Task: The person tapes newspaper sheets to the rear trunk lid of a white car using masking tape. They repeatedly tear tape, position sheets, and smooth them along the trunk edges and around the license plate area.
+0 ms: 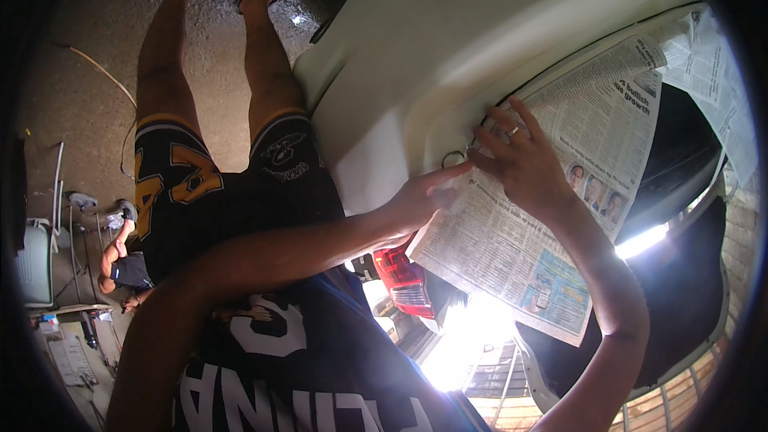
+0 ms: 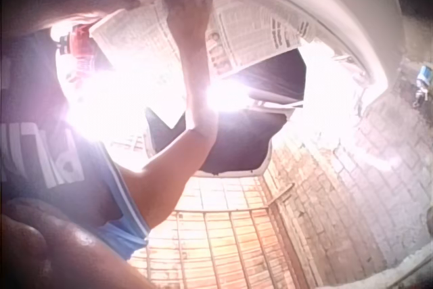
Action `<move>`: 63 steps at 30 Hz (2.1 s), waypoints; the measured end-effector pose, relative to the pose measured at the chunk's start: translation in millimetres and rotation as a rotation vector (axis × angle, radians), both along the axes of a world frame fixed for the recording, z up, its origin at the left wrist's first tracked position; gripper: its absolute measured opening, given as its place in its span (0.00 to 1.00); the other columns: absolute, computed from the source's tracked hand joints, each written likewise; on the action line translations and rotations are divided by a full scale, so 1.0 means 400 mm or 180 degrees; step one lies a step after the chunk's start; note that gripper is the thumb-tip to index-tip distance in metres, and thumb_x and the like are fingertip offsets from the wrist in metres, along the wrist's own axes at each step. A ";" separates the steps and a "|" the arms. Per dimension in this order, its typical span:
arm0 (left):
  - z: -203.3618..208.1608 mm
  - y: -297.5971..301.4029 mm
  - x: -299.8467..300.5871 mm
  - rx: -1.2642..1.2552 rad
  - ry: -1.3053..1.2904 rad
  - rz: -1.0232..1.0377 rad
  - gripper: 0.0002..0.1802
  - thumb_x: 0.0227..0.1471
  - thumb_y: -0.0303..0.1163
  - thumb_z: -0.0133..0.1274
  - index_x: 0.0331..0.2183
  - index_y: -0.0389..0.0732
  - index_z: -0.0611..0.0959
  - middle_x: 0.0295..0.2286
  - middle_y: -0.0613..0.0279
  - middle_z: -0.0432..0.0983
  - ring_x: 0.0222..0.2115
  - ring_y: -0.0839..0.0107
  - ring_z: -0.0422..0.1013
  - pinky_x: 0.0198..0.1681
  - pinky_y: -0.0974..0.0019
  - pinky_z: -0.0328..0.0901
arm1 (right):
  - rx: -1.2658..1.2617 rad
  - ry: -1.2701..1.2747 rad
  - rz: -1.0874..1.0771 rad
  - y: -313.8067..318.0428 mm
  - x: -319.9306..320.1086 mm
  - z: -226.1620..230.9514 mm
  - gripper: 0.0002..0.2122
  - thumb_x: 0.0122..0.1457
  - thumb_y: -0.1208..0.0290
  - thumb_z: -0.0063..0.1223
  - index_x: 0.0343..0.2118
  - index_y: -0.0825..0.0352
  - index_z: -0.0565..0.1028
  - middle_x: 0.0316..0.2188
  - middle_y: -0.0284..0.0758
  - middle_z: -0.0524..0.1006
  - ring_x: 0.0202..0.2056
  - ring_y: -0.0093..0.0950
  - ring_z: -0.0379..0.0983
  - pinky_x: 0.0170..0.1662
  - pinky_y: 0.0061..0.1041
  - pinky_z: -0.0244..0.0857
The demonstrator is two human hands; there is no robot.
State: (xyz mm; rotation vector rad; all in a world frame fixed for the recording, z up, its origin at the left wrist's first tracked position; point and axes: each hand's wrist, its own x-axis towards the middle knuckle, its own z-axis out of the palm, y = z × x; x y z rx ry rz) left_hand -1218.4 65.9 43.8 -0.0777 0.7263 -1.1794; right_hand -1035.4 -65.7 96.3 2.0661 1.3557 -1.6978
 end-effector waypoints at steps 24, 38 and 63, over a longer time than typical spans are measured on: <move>0.056 0.015 -0.033 -0.0314 -0.0354 -0.0482 0.43 0.66 0.23 0.44 0.73 0.68 0.53 0.38 0.58 0.74 0.34 0.75 0.68 0.38 0.66 0.68 | -0.0234 -0.0045 -0.0274 0.001 -0.063 0.034 0.06 0.52 0.72 0.63 0.34 0.56 0.83 0.53 0.25 0.76 0.68 0.35 0.61 0.76 0.52 0.45; 0.100 0.029 -0.062 -0.1062 0.0393 -0.0088 0.43 0.68 0.26 0.40 0.73 0.68 0.41 0.40 0.54 0.78 0.30 0.67 0.78 0.37 0.59 0.80 | -0.0182 0.0105 -0.0329 -0.013 -0.072 0.054 0.08 0.50 0.74 0.64 0.34 0.54 0.84 0.53 0.25 0.77 0.70 0.37 0.58 0.76 0.56 0.41; 0.002 0.370 0.257 0.1362 -0.6071 -0.2180 0.12 0.59 0.34 0.61 0.41 0.38 0.86 0.34 0.51 0.84 0.35 0.57 0.81 0.39 0.58 0.72 | -0.1851 -0.5495 -0.4934 0.300 -0.658 0.263 0.25 0.44 0.55 0.76 0.44 0.58 0.79 0.44 0.30 0.78 0.55 0.37 0.68 0.60 0.45 0.53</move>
